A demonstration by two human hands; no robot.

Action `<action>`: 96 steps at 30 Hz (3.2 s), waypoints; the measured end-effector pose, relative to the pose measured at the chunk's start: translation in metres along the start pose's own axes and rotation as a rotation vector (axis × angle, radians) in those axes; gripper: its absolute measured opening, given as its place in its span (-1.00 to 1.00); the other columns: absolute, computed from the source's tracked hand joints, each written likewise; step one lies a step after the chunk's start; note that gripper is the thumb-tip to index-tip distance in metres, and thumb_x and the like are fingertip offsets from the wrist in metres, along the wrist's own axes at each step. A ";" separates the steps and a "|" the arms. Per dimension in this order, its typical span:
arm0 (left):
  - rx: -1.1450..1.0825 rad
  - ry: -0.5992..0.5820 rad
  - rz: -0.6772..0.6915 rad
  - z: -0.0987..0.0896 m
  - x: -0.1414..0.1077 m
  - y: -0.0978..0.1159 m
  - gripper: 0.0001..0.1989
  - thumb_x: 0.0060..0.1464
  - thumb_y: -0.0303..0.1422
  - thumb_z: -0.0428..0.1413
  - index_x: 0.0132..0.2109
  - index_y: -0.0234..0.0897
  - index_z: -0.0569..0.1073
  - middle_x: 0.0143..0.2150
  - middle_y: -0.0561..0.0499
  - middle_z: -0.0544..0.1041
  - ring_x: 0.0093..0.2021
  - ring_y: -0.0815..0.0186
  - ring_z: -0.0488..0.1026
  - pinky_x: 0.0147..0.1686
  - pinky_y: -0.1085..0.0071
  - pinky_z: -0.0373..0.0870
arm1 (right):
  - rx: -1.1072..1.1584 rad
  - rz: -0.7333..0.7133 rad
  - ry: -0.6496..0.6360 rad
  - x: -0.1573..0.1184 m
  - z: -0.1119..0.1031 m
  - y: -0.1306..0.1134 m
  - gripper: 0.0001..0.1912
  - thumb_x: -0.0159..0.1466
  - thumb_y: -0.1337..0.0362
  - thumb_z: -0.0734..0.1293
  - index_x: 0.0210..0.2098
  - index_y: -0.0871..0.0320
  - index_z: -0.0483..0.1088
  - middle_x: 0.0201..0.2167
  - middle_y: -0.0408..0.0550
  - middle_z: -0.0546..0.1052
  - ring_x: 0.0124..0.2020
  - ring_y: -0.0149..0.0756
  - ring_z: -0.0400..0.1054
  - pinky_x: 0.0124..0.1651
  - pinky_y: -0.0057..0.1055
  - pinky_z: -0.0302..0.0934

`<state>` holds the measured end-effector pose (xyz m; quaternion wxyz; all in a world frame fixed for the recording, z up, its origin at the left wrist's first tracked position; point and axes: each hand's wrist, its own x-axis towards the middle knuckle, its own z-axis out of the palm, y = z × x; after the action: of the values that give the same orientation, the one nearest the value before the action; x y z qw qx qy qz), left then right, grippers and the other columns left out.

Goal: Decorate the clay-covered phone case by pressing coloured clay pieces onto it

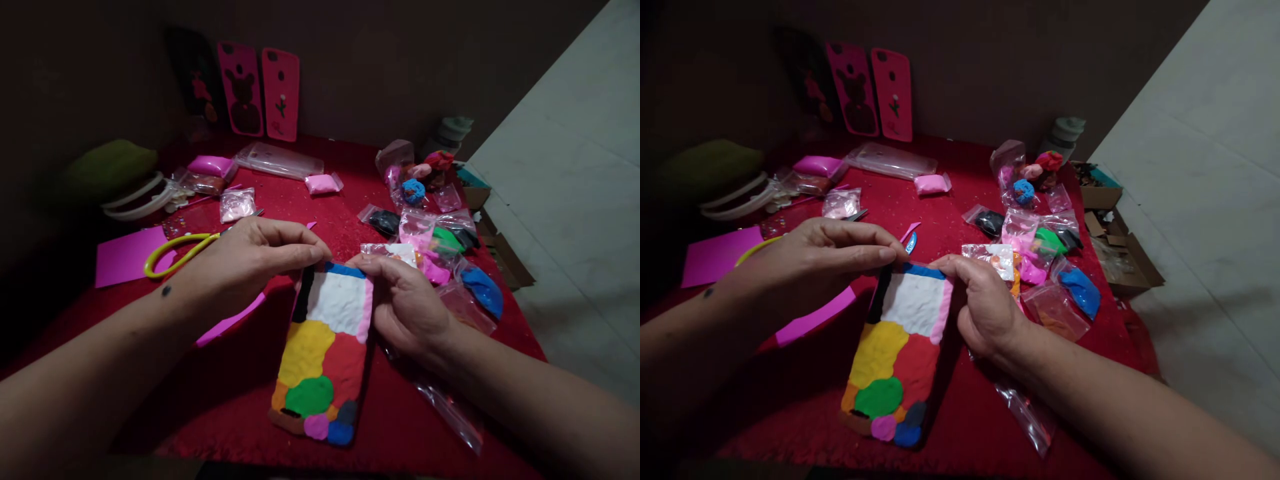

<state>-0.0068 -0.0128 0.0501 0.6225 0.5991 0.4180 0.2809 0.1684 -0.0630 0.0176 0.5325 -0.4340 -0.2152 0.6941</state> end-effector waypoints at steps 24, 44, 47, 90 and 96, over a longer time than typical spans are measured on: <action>-0.199 -0.073 -0.144 0.004 0.006 -0.010 -0.90 -0.03 -0.35 0.26 -0.40 -0.29 0.53 -0.48 0.09 0.48 -0.46 0.46 0.38 -0.40 0.53 0.27 | -0.016 -0.010 -0.059 -0.001 -0.002 0.003 -0.90 -0.06 0.36 0.33 -0.59 0.22 0.50 -0.56 -0.09 0.50 -0.47 -0.37 0.30 -0.28 -0.38 0.19; -0.157 -0.054 -0.124 0.009 0.004 -0.008 -0.93 -0.05 -0.42 0.23 -0.44 -0.31 0.50 -0.52 0.11 0.45 -0.50 0.50 0.34 -0.47 0.59 0.24 | -0.091 -0.044 -0.087 -0.003 -0.002 0.004 -0.91 -0.06 0.38 0.32 -0.59 0.23 0.49 -0.56 -0.10 0.47 -0.46 -0.37 0.28 -0.31 -0.41 0.16; -0.146 -0.055 -0.121 0.010 0.005 -0.009 -0.96 -0.08 -0.48 0.21 -0.44 -0.33 0.48 -0.52 0.11 0.44 -0.50 0.50 0.34 -0.47 0.59 0.23 | -0.106 -0.054 -0.091 -0.003 -0.002 0.004 -0.91 -0.09 0.39 0.32 -0.59 0.24 0.50 -0.59 -0.12 0.45 -0.48 -0.40 0.25 -0.36 -0.44 0.13; -0.520 -0.178 -0.335 -0.017 0.022 -0.013 -0.81 0.00 -0.43 0.14 -0.54 -0.34 0.37 -0.65 0.04 0.30 -0.66 0.42 0.23 -0.69 0.53 0.21 | 0.046 0.005 -0.029 0.010 -0.009 -0.007 -0.93 0.01 0.34 0.41 -0.46 0.18 0.51 -0.49 -0.09 0.57 -0.44 -0.37 0.38 -0.34 -0.44 0.28; -0.593 -0.058 -0.317 -0.019 0.024 -0.010 -0.69 0.13 -0.46 0.01 -0.58 -0.34 0.33 -0.67 0.04 0.25 -0.67 0.43 0.22 -0.68 0.51 0.25 | 0.059 0.112 -0.077 0.008 -0.008 -0.006 -0.97 0.06 0.34 0.38 -0.49 0.18 0.48 -0.56 -0.13 0.50 -0.53 -0.43 0.28 -0.41 -0.48 0.22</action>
<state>-0.0132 0.0163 0.0368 0.8173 0.3272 0.3880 0.2729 0.1777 -0.0549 0.0151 0.4966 -0.4023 -0.1903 0.7452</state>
